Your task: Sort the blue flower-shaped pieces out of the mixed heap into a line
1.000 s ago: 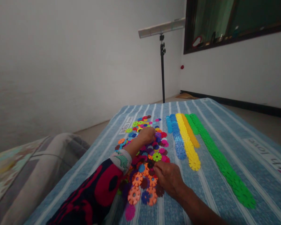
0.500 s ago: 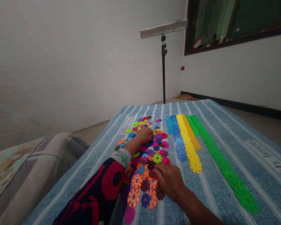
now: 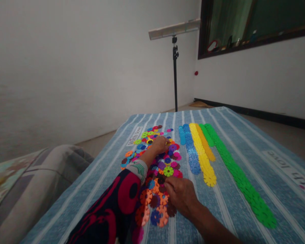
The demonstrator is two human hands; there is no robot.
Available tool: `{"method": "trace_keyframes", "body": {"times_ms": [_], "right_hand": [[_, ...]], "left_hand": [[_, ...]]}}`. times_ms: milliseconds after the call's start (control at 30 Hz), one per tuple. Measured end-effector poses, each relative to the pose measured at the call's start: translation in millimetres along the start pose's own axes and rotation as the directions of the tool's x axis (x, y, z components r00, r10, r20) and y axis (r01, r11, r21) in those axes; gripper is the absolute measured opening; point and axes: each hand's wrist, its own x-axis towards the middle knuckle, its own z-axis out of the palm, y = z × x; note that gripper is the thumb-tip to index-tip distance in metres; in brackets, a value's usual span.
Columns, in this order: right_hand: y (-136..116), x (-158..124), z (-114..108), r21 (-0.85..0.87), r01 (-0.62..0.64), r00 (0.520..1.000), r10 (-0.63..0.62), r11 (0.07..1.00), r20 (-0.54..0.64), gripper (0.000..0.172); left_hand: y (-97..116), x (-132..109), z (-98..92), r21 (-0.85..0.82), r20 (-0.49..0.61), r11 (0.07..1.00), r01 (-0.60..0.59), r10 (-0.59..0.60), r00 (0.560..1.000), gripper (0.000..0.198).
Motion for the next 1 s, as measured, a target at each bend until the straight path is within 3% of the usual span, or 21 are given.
{"method": "trace_keyframes", "body": {"times_ms": [300, 467, 633, 700, 833, 1000], "right_hand": [[-2.8, 0.9, -3.0, -0.023, -0.005, 1.0, 0.005, 1.0, 0.003, 0.024], [-3.7, 3.1, -4.4, -0.035, -0.008, 1.0, 0.008, 0.999, 0.001, 0.023], [-2.3, 3.8, -3.1, -0.024, -0.007, 1.0, 0.007, 1.0, -0.004, 0.023], [-1.4, 4.0, -2.7, -0.008, -0.012, 1.0, 0.012, 1.0, -0.001, 0.022], [2.1, 5.4, -0.9, -0.013, -0.007, 0.999, 0.008, 1.0, 0.051, 0.018], [6.1, 7.7, 4.0, -0.068, 0.031, 0.999, -0.03, 0.997, 0.021, 0.017]], "left_hand": [[-3.1, 2.4, -13.0, -0.154, 0.028, 0.975, 0.158, -0.155, 0.987, 0.016], [1.1, 8.8, -30.6, -0.271, 0.002, 0.953, 0.139, -0.144, 0.99, 0.016], [56.4, 18.4, -33.7, -0.387, -0.003, 0.921, -0.039, 0.041, 0.999, 0.017], [88.2, 22.4, -30.7, -0.427, -0.043, 0.879, -0.213, 0.216, 0.975, 0.017], [144.3, 31.5, -22.5, -0.358, -0.015, 0.864, -0.353, 0.373, 0.928, 0.015], [174.8, 39.7, -16.9, -0.249, 0.057, 0.863, -0.439, 0.466, 0.883, 0.015]]}}
